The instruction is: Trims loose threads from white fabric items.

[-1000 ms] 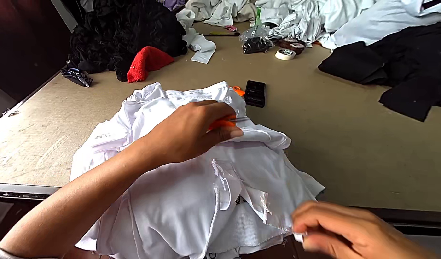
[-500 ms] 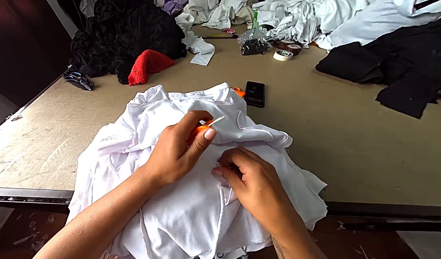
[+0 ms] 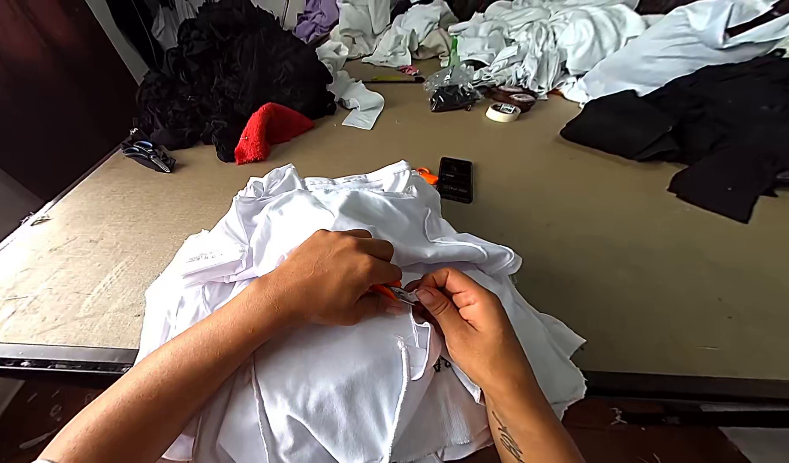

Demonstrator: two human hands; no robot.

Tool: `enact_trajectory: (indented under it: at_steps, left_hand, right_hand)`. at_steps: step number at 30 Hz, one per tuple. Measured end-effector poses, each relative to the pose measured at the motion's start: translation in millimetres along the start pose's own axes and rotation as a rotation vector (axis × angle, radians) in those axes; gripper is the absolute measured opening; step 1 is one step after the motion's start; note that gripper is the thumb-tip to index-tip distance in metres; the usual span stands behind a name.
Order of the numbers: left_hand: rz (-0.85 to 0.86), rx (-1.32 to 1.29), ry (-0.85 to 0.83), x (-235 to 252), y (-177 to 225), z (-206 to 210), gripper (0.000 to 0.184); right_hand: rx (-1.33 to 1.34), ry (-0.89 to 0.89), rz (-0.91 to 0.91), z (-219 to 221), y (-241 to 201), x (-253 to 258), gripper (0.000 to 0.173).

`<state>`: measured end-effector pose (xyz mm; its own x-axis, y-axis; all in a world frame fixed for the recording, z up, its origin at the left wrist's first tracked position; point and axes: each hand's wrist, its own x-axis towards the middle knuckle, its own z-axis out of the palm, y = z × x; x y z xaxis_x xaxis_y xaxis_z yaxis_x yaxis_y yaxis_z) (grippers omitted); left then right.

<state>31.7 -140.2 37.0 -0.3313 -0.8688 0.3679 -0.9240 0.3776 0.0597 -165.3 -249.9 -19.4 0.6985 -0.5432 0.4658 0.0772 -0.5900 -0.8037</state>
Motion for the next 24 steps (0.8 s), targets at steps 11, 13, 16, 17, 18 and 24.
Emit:
enact_trajectory:
  at_steps: [11, 13, 16, 17, 18, 24]
  left_hand:
    - [0.01, -0.035, 0.0, 3.8, 0.1, 11.5, 0.028]
    - [0.008, -0.031, 0.019, 3.6, 0.2, 14.8, 0.028]
    - [-0.032, -0.076, 0.092, -1.1, -0.6, 13.4, 0.029]
    - [-0.061, -0.101, 0.128, -4.3, -1.0, 11.1, 0.03]
    - [-0.095, -0.12, 0.167, -8.2, -0.4, 8.3, 0.031]
    - [-0.251, -0.263, 0.357, -3.8, 34.0, -8.4, 0.041]
  right_hand:
    - [-0.084, 0.048, -0.016, 4.6, 1.1, -1.5, 0.014]
    - [-0.091, 0.083, -0.023, 4.0, 1.2, -2.4, 0.014]
    - [-0.118, 0.086, -0.081, -26.8, -3.7, -15.5, 0.016]
    - [-0.163, 0.034, -0.092, -52.9, -7.0, -28.0, 0.019]
    - [-0.243, -0.075, -0.074, -84.3, -12.0, -45.2, 0.022]
    - [-0.498, -0.303, 0.108, -110.5, -49.1, -107.0, 0.035]
